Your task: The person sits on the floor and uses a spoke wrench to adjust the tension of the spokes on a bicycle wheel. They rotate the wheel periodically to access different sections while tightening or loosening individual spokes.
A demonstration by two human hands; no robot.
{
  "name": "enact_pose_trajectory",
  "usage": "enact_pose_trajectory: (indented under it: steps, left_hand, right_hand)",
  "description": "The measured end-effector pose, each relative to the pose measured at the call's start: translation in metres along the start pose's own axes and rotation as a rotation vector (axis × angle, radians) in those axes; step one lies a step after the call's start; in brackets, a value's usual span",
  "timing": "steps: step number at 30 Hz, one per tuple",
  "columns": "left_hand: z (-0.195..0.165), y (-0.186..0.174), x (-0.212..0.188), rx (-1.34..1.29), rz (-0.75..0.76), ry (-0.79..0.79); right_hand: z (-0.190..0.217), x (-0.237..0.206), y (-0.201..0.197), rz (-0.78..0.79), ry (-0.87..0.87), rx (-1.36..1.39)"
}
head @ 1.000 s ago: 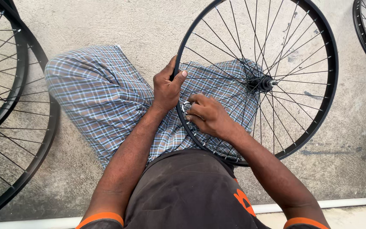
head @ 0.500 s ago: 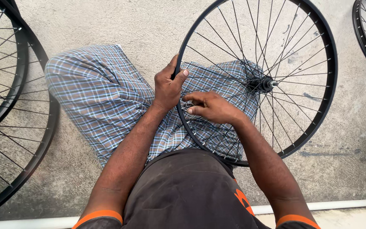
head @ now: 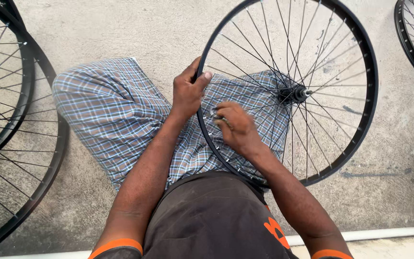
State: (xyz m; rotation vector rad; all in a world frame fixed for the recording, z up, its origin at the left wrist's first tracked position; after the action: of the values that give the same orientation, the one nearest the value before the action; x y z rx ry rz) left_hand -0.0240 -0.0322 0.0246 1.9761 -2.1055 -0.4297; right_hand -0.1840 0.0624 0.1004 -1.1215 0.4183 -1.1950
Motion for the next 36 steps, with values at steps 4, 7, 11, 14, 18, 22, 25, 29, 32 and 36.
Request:
enact_pose_trajectory:
  steps: [4,7,11,14,18,22,25,29,32,36]
  left_hand:
    - [-0.008,0.000,0.003,-0.068,-0.041,-0.097]
    - [-0.002,0.004,-0.014,-0.024,-0.038,-0.125]
    - [0.005,0.002,-0.020,0.007,-0.077,0.034]
    - [0.007,0.001,-0.020,0.070,-0.051,0.173]
    - [0.011,-0.001,-0.021,0.089,-0.035,0.117]
    - [0.013,-0.001,-0.020,0.099,-0.022,0.166]
    - [0.014,-0.001,-0.018,0.105,-0.002,0.145]
    - [0.013,-0.001,-0.021,0.106,0.005,0.134]
    - [0.013,-0.003,-0.025,0.102,-0.011,0.126]
    - [0.013,-0.002,-0.025,0.079,-0.012,0.145]
  right_hand:
    - [-0.002,0.002,-0.018,0.211,0.015,-0.257]
    - [0.004,0.003,-0.025,0.181,-0.024,-0.304]
    - [0.009,0.019,-0.006,0.329,0.046,-0.102]
    - [0.010,0.028,0.006,0.433,0.174,-0.113]
    - [0.010,0.028,0.002,0.501,0.118,-0.090]
    - [0.002,0.017,0.005,0.594,0.254,-0.029]
    - [0.000,0.011,0.016,0.464,0.138,-0.150]
    - [0.005,-0.001,0.026,0.294,0.149,-0.180]
    - [0.023,-0.011,0.018,0.075,-0.011,-0.300]
    - [0.024,-0.012,-0.003,0.068,-0.185,-0.279]
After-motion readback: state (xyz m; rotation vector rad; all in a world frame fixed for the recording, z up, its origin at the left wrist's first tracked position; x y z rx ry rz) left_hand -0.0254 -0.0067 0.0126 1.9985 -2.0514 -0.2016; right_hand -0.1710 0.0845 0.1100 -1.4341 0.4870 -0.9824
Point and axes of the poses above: each hand's wrist, its own x-axis towards the middle knuckle, its own y-axis out of the palm, z = x × y, the point moved 2 cm from there along x, towards the middle knuckle, and after that the axes turned 12 degrees about -x, right-handed, at the moved point
